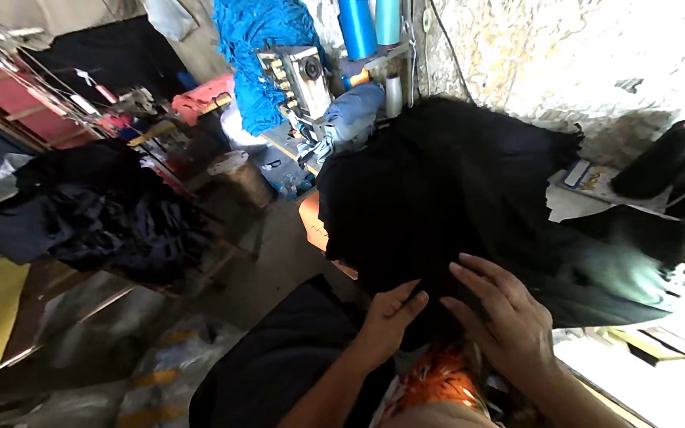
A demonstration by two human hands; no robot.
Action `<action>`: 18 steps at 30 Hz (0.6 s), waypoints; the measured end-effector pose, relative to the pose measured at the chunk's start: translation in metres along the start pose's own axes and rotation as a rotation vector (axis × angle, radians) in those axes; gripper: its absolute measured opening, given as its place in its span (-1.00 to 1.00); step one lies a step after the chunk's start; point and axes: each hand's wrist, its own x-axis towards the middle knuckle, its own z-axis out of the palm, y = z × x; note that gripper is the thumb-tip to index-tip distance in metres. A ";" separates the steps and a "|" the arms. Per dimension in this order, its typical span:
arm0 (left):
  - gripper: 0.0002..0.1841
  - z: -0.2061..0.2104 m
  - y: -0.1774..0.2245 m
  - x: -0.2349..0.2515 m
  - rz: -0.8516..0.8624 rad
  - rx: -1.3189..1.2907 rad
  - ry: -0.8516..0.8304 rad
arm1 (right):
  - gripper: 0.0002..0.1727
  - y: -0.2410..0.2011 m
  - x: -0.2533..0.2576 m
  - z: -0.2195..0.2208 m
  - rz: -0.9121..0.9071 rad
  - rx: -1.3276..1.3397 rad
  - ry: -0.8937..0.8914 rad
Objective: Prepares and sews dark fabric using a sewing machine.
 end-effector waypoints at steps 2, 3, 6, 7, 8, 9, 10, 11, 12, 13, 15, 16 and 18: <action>-0.71 -0.001 -0.001 -0.007 0.070 0.052 -0.034 | -0.56 -0.007 0.005 -0.001 0.067 0.100 -0.060; -0.70 -0.001 -0.001 -0.009 0.092 0.077 -0.053 | -0.60 -0.010 0.004 -0.001 0.092 0.151 -0.079; -0.67 0.003 0.000 -0.014 0.094 0.072 -0.079 | -0.80 -0.014 -0.004 0.003 0.068 0.216 -0.029; -0.64 0.003 -0.001 -0.016 0.057 0.026 -0.085 | -0.83 -0.014 -0.008 0.005 0.045 0.213 0.010; -0.58 0.004 -0.003 -0.016 -0.006 -0.045 -0.093 | -0.85 -0.013 -0.012 0.007 0.027 0.206 0.037; -0.42 0.003 -0.006 -0.017 -0.102 -0.125 -0.101 | -0.85 -0.012 -0.017 0.009 0.017 0.200 0.051; -0.34 0.003 -0.010 -0.016 -0.217 -0.198 -0.096 | -0.86 -0.011 -0.022 0.011 0.013 0.192 0.046; -0.43 0.004 -0.014 -0.014 -0.328 -0.256 -0.077 | -0.85 -0.010 -0.029 0.013 0.011 0.188 0.015; -0.66 0.007 -0.016 -0.009 -0.430 -0.284 -0.042 | -0.85 -0.009 -0.036 0.015 0.005 0.174 -0.030; -0.74 0.009 -0.017 -0.003 -0.511 -0.287 0.008 | -0.84 -0.008 -0.042 0.016 -0.011 0.143 -0.082; -0.77 0.010 -0.022 0.013 -0.527 -0.190 0.131 | -0.84 -0.006 -0.051 0.015 -0.090 -0.016 -0.170; -0.80 0.007 -0.023 0.022 -0.448 -0.106 0.202 | -0.84 -0.008 -0.052 0.011 -0.140 -0.095 -0.199; -0.82 0.001 -0.017 0.034 -0.218 0.036 0.331 | -0.82 -0.019 -0.049 -0.002 -0.198 -0.165 -0.247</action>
